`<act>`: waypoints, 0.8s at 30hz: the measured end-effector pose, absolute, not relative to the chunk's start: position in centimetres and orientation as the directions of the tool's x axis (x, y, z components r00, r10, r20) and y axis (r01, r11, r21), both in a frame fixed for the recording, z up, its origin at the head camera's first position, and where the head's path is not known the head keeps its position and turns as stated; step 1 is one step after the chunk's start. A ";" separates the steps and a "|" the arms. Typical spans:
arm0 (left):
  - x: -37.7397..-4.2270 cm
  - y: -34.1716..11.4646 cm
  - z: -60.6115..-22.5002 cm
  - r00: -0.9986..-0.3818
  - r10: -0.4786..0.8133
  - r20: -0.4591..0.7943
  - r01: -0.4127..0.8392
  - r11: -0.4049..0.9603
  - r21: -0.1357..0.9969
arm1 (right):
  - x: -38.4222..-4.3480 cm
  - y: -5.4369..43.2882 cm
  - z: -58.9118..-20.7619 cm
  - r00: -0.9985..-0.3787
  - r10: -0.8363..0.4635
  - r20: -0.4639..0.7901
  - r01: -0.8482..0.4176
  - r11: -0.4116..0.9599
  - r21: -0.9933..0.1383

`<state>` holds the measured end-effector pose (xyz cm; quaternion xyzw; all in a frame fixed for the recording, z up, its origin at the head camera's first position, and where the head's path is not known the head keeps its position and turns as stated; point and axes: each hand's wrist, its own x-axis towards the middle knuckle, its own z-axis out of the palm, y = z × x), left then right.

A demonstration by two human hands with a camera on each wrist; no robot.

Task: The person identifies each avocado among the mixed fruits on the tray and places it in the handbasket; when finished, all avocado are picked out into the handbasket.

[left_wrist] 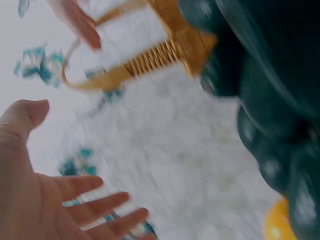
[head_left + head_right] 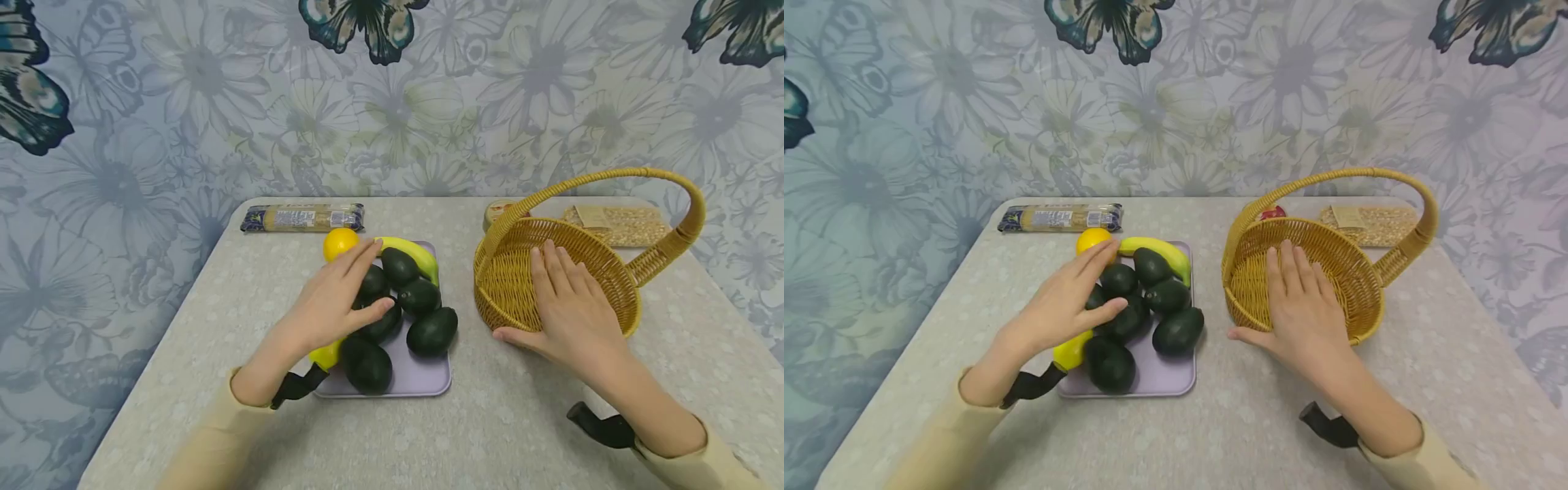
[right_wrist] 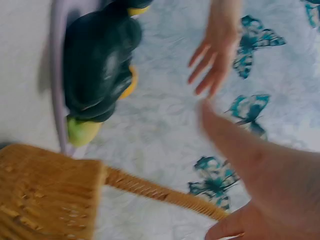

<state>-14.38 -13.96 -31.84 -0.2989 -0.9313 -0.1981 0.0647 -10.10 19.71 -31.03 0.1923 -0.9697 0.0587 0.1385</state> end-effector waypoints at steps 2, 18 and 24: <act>-15.4 -15.4 -32.0 -0.818 0.516 0.253 0.572 0.692 0.440 | -10.1 19.4 -30.7 -0.843 -0.420 0.336 -0.480 0.869 -0.117; -20.8 -23.8 -41.1 -0.916 0.382 0.120 0.261 0.344 0.902 | -13.9 13.1 -39.7 -0.645 -0.679 0.350 -0.720 0.387 -0.575; -20.7 -25.0 -43.0 -0.893 0.439 0.095 0.227 0.257 0.940 | -14.2 12.7 -40.9 -0.665 -0.643 0.381 -0.715 0.400 -0.573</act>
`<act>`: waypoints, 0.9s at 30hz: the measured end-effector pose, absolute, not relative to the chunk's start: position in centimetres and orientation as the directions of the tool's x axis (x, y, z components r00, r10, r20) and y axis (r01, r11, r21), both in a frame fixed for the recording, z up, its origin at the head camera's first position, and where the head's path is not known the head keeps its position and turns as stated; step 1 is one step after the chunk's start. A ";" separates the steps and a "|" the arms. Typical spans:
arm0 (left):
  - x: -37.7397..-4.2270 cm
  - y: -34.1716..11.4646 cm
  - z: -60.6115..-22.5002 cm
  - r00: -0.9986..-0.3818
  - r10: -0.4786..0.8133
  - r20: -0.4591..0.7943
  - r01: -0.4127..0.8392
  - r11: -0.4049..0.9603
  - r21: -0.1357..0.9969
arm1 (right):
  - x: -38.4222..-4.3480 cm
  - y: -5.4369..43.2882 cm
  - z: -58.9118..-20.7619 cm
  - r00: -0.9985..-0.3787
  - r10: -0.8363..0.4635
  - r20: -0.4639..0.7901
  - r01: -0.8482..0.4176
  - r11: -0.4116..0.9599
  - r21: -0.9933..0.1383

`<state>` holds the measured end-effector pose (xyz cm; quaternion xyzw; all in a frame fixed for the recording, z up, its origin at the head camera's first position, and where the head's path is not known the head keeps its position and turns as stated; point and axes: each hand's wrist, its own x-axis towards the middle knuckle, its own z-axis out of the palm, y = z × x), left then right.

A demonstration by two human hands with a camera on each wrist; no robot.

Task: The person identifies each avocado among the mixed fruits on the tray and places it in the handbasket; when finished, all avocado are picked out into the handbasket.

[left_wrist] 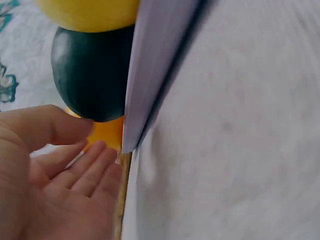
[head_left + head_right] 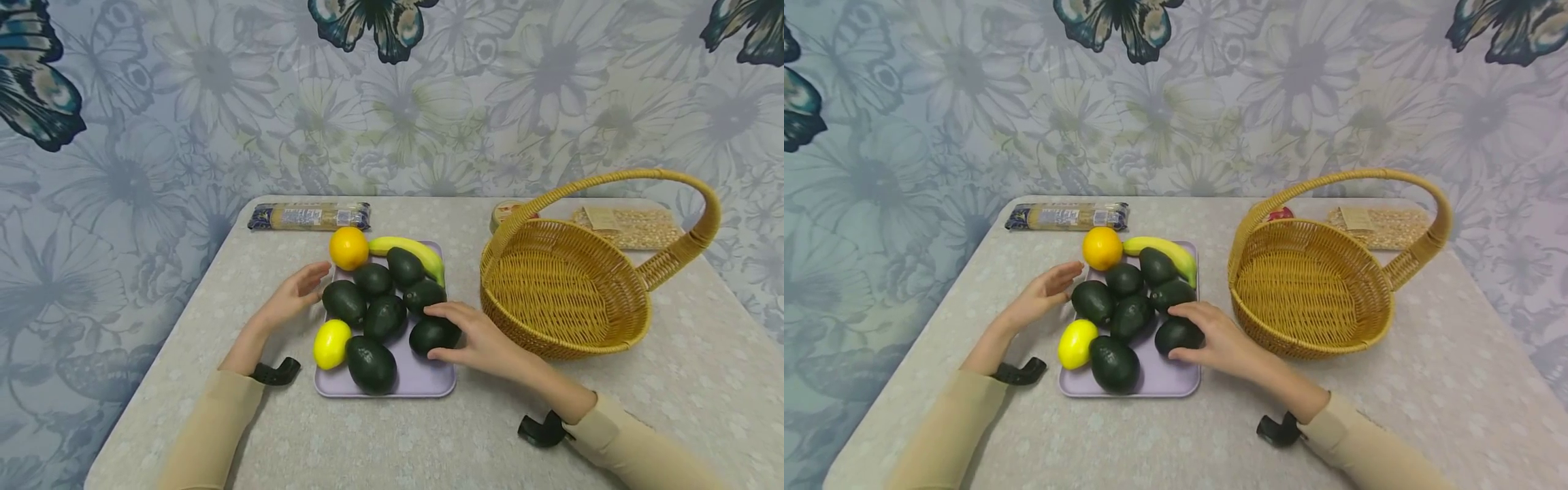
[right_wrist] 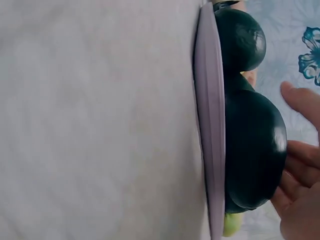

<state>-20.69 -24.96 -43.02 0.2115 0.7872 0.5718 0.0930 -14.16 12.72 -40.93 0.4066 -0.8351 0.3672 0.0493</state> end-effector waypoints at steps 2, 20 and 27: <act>-20.7 -25.2 -43.5 -0.881 0.466 0.085 0.217 0.237 0.947 | -14.2 12.7 -41.1 -0.672 -0.636 0.380 -0.709 0.403 -0.579; -20.6 -25.5 -44.6 -0.872 0.487 0.053 0.172 0.202 0.964 | -14.0 12.3 -42.6 -0.788 -0.592 0.170 -0.512 0.477 -0.714; -20.5 -25.2 -44.4 -0.868 0.495 0.044 0.174 0.220 0.960 | -13.7 12.4 -41.8 -0.800 -0.580 0.152 -0.460 0.432 -0.776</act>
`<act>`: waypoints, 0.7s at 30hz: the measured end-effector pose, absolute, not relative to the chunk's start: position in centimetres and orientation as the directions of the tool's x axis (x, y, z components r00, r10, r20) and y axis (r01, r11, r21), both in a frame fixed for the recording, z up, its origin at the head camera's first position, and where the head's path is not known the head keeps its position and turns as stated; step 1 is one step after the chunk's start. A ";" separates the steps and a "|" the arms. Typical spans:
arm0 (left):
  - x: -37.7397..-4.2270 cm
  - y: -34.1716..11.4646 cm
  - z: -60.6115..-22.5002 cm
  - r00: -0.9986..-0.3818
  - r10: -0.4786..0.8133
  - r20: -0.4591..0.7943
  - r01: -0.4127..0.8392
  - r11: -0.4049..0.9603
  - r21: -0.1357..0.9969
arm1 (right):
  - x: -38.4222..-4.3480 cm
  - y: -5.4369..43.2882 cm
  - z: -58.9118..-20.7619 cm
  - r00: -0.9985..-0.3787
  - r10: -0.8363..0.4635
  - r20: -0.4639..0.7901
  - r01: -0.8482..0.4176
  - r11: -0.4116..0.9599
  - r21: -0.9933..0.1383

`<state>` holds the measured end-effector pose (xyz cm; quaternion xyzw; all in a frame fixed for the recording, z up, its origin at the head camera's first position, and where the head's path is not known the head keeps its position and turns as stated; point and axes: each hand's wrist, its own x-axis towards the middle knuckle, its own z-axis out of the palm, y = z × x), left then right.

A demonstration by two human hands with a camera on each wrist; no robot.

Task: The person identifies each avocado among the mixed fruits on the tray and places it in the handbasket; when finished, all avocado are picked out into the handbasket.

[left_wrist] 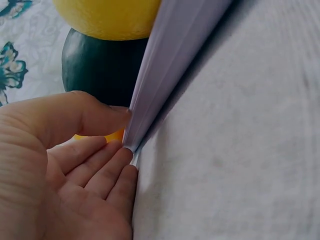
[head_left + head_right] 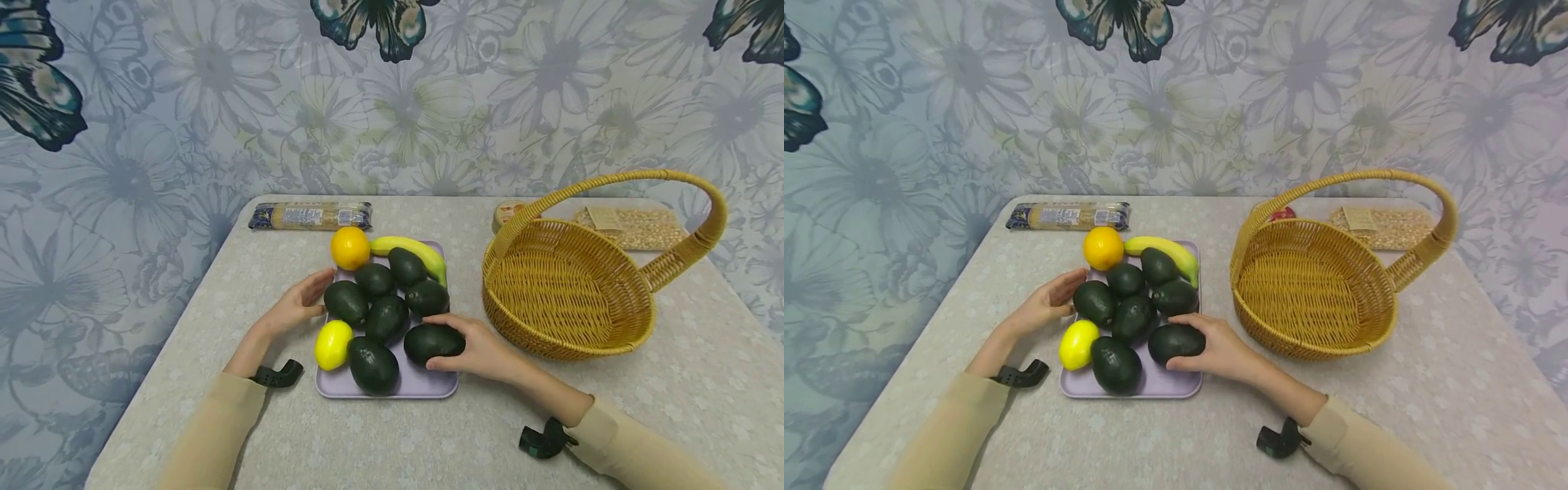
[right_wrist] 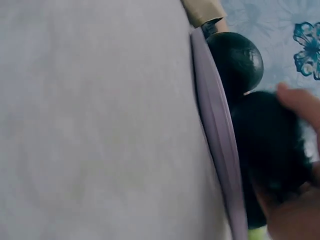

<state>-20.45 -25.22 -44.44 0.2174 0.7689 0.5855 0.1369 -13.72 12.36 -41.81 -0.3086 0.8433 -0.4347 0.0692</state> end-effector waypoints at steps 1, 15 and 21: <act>-20.4 -25.2 -44.4 -0.868 0.495 0.041 0.172 0.223 0.959 | -13.6 12.5 -41.3 -0.800 -0.581 0.152 -0.454 0.419 -0.786; -20.1 -24.9 -44.4 -0.868 0.494 0.041 0.182 0.241 0.953 | -13.5 21.7 -32.9 -0.731 -0.574 0.368 -0.551 0.177 -0.816; -20.2 -25.0 -44.4 -0.869 0.494 0.042 0.182 0.239 0.954 | -14.8 25.5 -33.6 -0.858 -0.453 0.240 -0.433 0.388 -0.814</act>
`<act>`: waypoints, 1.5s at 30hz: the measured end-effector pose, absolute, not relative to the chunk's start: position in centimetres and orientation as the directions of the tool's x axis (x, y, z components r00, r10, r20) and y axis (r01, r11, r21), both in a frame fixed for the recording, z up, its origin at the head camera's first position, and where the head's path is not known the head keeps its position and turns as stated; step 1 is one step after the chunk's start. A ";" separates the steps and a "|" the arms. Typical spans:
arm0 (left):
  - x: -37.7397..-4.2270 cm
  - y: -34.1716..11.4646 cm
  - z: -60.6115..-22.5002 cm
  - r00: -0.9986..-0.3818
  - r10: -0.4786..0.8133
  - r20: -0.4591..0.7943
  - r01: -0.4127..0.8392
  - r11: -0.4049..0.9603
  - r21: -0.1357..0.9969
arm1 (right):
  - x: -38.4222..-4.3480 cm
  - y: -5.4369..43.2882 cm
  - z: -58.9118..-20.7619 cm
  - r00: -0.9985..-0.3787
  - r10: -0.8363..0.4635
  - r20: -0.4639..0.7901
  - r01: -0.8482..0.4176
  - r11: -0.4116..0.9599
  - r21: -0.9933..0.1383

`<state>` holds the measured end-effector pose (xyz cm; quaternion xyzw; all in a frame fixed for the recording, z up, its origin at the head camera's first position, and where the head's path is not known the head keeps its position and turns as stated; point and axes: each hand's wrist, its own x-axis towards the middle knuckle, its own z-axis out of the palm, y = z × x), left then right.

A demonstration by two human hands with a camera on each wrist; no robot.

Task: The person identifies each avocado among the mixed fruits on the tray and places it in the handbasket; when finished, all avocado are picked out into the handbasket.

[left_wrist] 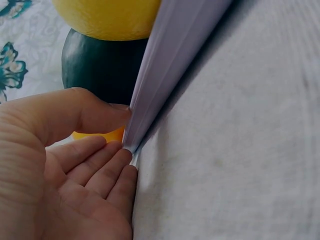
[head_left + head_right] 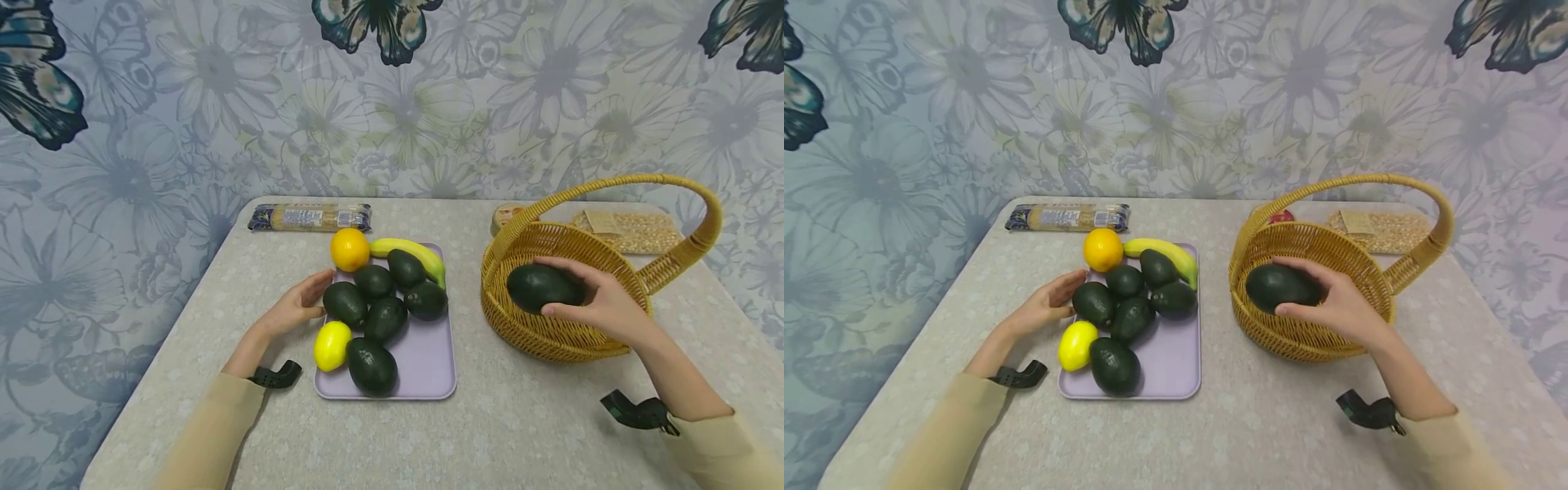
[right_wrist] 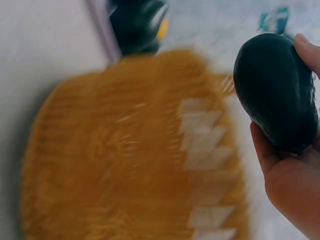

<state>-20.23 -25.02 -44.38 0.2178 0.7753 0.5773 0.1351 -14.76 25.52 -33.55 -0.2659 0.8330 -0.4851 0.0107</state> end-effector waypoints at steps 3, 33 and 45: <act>-20.3 -25.1 -44.3 -0.869 0.494 0.040 0.179 0.238 0.955 | -15.6 26.5 -34.6 -0.898 -0.424 0.121 -0.338 0.487 -0.805; -20.5 -25.2 -44.8 -0.861 0.507 0.046 0.186 0.229 0.956 | -17.3 27.0 -36.4 -0.819 -0.569 -0.077 -0.387 0.646 -0.658; -20.6 -25.2 -44.7 -0.865 0.501 0.036 0.175 0.234 0.956 | -13.0 18.3 -30.5 -0.494 -0.483 0.723 -0.862 0.164 -0.479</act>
